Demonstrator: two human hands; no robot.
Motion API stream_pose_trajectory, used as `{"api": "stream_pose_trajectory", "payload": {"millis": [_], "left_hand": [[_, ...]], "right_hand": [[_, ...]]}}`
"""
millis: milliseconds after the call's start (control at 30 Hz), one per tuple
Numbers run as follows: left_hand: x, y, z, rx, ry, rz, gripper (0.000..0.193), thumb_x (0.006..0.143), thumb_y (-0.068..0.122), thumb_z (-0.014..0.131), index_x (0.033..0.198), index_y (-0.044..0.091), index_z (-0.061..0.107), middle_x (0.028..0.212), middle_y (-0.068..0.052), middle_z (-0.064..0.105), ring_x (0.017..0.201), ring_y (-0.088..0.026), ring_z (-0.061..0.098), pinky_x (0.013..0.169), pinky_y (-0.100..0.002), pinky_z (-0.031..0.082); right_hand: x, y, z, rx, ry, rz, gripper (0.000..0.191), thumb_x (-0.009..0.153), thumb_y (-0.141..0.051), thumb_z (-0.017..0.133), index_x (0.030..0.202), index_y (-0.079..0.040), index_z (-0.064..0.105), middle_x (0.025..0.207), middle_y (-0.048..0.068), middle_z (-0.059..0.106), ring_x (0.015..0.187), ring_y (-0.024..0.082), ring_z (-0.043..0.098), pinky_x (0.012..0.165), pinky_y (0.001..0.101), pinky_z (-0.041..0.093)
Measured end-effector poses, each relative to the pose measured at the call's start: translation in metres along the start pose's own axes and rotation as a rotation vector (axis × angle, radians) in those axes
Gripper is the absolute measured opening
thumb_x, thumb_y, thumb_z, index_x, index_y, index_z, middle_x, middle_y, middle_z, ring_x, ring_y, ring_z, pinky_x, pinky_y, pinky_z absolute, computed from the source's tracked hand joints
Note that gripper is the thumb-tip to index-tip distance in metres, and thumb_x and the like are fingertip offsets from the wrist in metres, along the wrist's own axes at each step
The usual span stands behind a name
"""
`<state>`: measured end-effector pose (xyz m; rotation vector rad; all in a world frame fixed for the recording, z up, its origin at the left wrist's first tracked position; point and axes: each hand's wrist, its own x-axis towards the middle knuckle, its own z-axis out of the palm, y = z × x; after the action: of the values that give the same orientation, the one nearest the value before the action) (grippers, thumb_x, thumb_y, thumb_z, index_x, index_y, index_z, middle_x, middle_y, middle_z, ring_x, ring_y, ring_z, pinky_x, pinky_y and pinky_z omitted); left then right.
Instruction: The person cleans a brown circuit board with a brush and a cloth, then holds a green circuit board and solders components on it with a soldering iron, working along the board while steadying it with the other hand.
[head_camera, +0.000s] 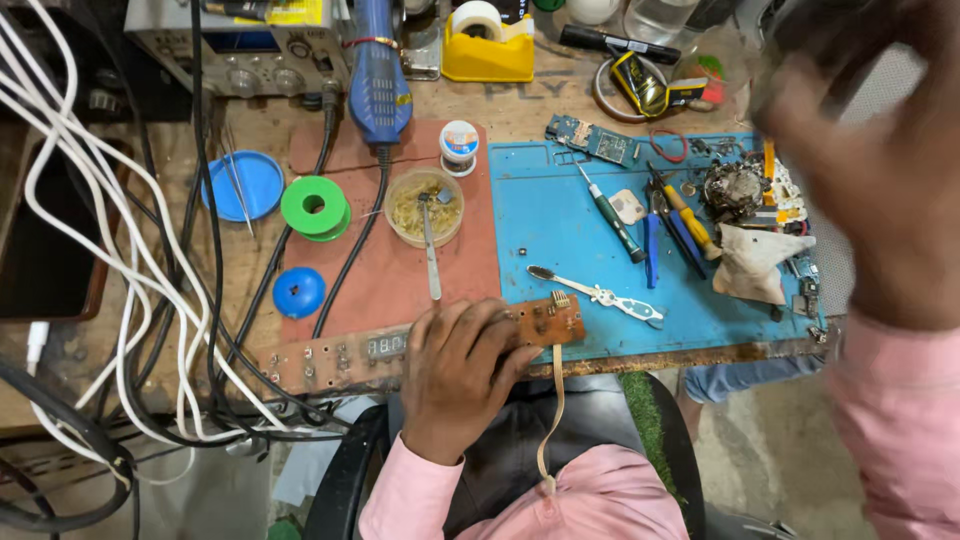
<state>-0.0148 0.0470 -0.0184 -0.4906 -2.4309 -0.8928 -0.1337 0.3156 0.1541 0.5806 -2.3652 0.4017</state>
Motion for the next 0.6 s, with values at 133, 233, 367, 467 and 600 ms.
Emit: {"api": "stream_pose_trajectory", "payload": {"millis": [133, 233, 367, 467, 600], "left_hand": [[-0.001, -0.001, 0.002, 0.001, 0.038, 0.017, 0.029, 0.091, 0.035, 0.077, 0.106, 0.011, 0.069, 0.116, -0.003, 0.067, 0.111, -0.025, 0.061, 0.098, -0.047, 0.044], [0.001, -0.002, 0.002, -0.004, 0.057, 0.022, 0.029, 0.091, 0.035, 0.077, 0.106, 0.011, 0.068, 0.116, -0.003, 0.068, 0.112, -0.026, 0.062, 0.097, -0.045, 0.045], [0.005, -0.003, 0.000, -0.006, 0.062, 0.041, 0.029, 0.091, 0.034, 0.077, 0.105, 0.011, 0.068, 0.114, -0.003, 0.070, 0.109, -0.025, 0.064, 0.096, -0.045, 0.046], [0.007, -0.004, -0.001, -0.016, 0.044, 0.049, 0.030, 0.090, 0.034, 0.078, 0.103, 0.009, 0.068, 0.112, -0.004, 0.071, 0.106, -0.026, 0.065, 0.093, -0.045, 0.046], [0.007, -0.006, 0.000, -0.004, 0.050, 0.061, 0.030, 0.090, 0.034, 0.078, 0.101, 0.008, 0.067, 0.111, -0.005, 0.072, 0.106, -0.027, 0.065, 0.094, -0.046, 0.047]], "right_hand": [[-0.044, -0.050, 0.011, 0.037, -0.209, -0.223, 0.061, 0.067, -0.017, 0.085, 0.123, -0.008, 0.063, 0.119, 0.011, 0.064, 0.109, 0.030, 0.060, 0.100, 0.0475, 0.037], [-0.066, -0.058, 0.030, 0.072, -0.346, -0.323, 0.055, 0.072, -0.020, 0.084, 0.123, -0.011, 0.065, 0.121, 0.007, 0.063, 0.116, 0.025, 0.061, 0.103, 0.0487, 0.035], [-0.082, -0.057, 0.047, 0.003, -0.378, -0.409, 0.049, 0.076, -0.019, 0.080, 0.123, -0.014, 0.068, 0.123, 0.004, 0.064, 0.118, 0.023, 0.062, 0.101, 0.0455, 0.036], [-0.085, -0.058, 0.052, 0.015, -0.396, -0.445, 0.053, 0.074, -0.024, 0.080, 0.124, -0.013, 0.068, 0.124, 0.004, 0.065, 0.119, 0.023, 0.061, 0.099, 0.0456, 0.036], [-0.081, -0.059, 0.048, -0.001, -0.372, -0.420, 0.052, 0.076, -0.022, 0.080, 0.125, -0.014, 0.068, 0.125, 0.004, 0.065, 0.121, 0.023, 0.060, 0.102, 0.0447, 0.036]]}}
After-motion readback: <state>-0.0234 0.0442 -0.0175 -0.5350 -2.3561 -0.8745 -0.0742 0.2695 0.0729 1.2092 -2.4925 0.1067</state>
